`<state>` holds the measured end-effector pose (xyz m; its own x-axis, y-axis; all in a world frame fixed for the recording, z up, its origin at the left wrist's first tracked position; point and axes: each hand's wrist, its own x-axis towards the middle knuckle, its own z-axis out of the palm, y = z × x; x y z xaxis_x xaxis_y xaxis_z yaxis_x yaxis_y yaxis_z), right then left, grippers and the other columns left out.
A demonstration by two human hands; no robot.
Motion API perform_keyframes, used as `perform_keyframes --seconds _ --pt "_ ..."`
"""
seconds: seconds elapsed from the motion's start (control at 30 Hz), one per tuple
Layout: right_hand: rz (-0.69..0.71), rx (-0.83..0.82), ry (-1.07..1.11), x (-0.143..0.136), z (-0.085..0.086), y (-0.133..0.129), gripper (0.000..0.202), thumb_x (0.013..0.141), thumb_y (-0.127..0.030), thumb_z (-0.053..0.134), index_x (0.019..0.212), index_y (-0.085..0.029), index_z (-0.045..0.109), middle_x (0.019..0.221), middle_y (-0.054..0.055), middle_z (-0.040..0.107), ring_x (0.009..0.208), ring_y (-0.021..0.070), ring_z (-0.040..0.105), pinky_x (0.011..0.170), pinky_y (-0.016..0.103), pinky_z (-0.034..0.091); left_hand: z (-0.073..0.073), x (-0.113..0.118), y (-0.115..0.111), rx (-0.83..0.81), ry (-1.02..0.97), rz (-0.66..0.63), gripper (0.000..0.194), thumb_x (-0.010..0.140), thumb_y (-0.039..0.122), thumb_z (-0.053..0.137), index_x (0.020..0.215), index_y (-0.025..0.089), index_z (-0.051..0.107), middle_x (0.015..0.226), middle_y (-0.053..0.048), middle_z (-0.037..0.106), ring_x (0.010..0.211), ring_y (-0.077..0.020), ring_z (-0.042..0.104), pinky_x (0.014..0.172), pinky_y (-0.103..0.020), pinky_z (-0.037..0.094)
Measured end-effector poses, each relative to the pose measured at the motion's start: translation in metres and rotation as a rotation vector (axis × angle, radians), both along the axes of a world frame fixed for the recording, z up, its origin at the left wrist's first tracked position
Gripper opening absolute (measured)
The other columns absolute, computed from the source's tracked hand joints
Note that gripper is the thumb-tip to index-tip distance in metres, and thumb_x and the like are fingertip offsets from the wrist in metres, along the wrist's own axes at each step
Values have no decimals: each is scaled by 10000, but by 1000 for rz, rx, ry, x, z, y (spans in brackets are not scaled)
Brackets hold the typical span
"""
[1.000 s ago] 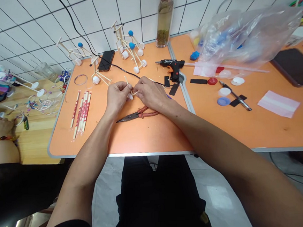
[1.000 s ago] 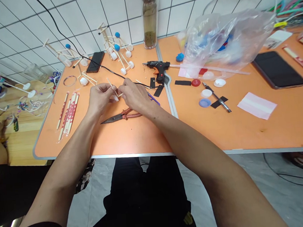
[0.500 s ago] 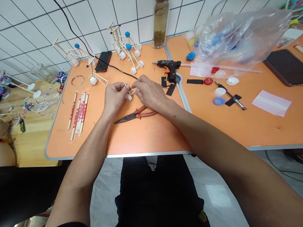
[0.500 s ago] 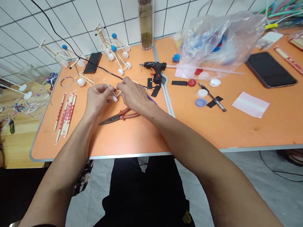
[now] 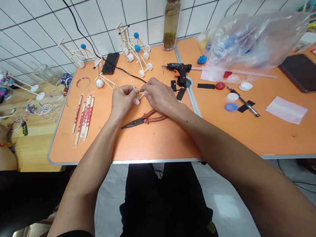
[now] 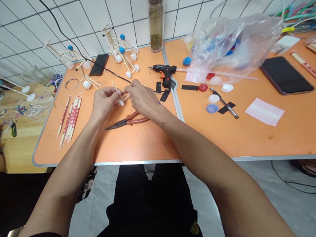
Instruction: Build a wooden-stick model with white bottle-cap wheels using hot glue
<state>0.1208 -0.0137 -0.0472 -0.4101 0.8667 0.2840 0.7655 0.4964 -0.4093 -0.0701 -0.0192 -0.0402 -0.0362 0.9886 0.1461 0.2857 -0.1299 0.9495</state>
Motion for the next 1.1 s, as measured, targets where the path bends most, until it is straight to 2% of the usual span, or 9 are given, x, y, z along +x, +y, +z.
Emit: perform_keyframes --seconds 0.23,0.33,0.5,0.63,0.77,0.93,1.1 --pt "-111 80 81 20 11 19 361 1106 -275 520 1388 -288 746 1436 143 711 1315 376 672 1035 507 567 -4 0 3 10 9 27 210 897 275 759 705 199 721 635 -8 729 567 -143 629 554 -256 437" --pt "-185 109 147 38 12 33 326 1106 -339 539 1327 -282 772 1373 147 732 1282 373 679 1077 539 570 -5 1 4 4 10 28 204 898 268 755 709 198 727 635 -8 731 561 -144 635 551 -256 437" --pt "-233 79 249 53 9 42 337 1023 -238 559 1236 -260 819 1308 139 780 1209 358 720 1093 562 572 -5 2 3 -7 -11 31 166 907 254 758 752 194 754 661 -11 748 557 -141 635 549 -257 425" --pt "-119 33 211 41 9 35 350 960 -183 627 1238 -237 835 1287 122 808 1218 336 727 1111 518 566 -7 1 4 -16 3 24 166 914 267 760 764 197 752 670 -14 748 566 -144 629 548 -260 413" --pt "37 7 56 24 11 22 431 962 -206 655 1361 -256 812 1426 136 751 1251 363 696 1037 502 557 -10 -1 6 4 12 -3 186 918 256 743 742 197 742 614 -6 711 531 -131 570 547 -263 382" --pt "104 -46 -102 13 17 12 479 986 -209 624 1436 -270 778 1447 137 722 1174 360 713 907 454 523 -9 -1 4 13 8 -39 186 922 265 746 748 198 748 625 -4 712 551 -131 585 568 -269 391" --pt "109 -14 -139 6 14 16 427 1021 -221 578 1390 -257 790 1416 146 733 1138 354 723 860 438 514 -9 0 4 12 -10 -62 181 888 287 779 734 202 739 616 -1 700 550 -127 571 571 -273 390"
